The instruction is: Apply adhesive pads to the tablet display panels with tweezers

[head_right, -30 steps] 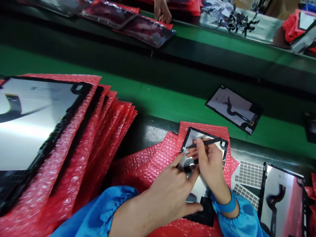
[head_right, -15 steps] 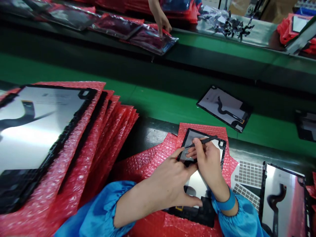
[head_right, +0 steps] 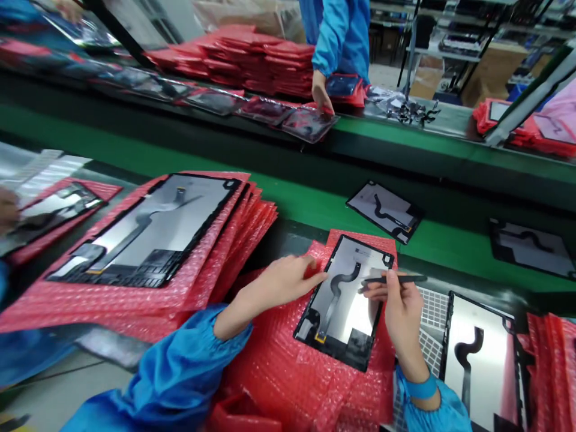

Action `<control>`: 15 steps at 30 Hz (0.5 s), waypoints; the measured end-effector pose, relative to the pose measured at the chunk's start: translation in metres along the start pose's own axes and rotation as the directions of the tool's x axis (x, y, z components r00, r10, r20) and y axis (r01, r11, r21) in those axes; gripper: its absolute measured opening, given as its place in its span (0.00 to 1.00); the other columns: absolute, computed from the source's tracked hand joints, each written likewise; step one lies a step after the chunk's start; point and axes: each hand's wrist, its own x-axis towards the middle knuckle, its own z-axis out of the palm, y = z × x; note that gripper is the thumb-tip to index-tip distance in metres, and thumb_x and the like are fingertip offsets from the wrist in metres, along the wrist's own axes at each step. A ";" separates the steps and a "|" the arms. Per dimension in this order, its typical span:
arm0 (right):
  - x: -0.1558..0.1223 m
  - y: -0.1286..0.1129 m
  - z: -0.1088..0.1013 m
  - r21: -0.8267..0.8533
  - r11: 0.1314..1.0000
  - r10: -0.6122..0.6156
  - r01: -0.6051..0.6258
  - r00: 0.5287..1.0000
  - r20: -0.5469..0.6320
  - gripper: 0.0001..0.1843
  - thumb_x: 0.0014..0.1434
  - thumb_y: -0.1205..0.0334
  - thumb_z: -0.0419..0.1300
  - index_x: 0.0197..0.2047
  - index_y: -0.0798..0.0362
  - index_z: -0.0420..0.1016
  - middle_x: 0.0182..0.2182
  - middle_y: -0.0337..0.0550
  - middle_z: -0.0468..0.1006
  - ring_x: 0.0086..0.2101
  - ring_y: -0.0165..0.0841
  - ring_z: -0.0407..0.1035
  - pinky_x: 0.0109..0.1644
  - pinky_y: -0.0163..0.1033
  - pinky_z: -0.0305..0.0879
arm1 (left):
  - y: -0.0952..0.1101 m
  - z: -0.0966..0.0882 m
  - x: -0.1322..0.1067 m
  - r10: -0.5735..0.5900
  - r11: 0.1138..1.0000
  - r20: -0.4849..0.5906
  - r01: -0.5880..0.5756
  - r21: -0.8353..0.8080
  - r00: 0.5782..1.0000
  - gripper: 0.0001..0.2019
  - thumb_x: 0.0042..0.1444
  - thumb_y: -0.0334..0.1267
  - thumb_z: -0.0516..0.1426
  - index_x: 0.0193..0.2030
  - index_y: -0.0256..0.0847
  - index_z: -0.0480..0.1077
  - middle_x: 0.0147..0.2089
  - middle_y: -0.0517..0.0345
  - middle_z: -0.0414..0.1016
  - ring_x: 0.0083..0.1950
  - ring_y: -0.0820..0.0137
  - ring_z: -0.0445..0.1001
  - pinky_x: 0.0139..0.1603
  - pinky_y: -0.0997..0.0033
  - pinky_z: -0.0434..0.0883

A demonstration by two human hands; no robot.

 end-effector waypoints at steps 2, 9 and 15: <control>-0.009 0.005 -0.016 -0.008 1.000 0.008 -0.009 0.999 -0.035 0.30 0.58 0.33 0.70 0.38 0.56 0.78 0.25 0.50 0.86 0.22 0.41 0.82 0.27 0.41 0.80 | -0.003 0.012 0.003 0.018 0.997 0.012 -0.017 -0.079 1.000 0.17 0.68 0.54 0.58 0.37 0.41 0.71 0.34 0.50 0.79 0.34 0.59 0.78 0.35 0.62 0.67; -0.020 0.034 -0.042 -0.008 0.999 -0.031 0.031 0.998 -0.051 0.32 0.61 0.32 0.67 0.38 0.58 0.79 0.26 0.50 0.86 0.24 0.40 0.83 0.29 0.38 0.79 | 0.005 0.028 0.026 -0.020 0.973 -0.041 0.010 -0.231 0.999 0.11 0.63 0.46 0.61 0.42 0.39 0.74 0.39 0.52 0.81 0.39 0.62 0.80 0.39 0.65 0.70; -0.007 0.059 -0.044 0.122 0.988 -0.093 0.098 0.995 -0.039 0.31 0.59 0.33 0.69 0.39 0.57 0.77 0.27 0.45 0.86 0.25 0.36 0.83 0.30 0.35 0.79 | 0.016 0.022 0.040 -0.100 0.962 -0.040 0.086 -0.258 0.994 0.14 0.63 0.44 0.64 0.49 0.36 0.76 0.51 0.45 0.81 0.52 0.57 0.81 0.53 0.61 0.74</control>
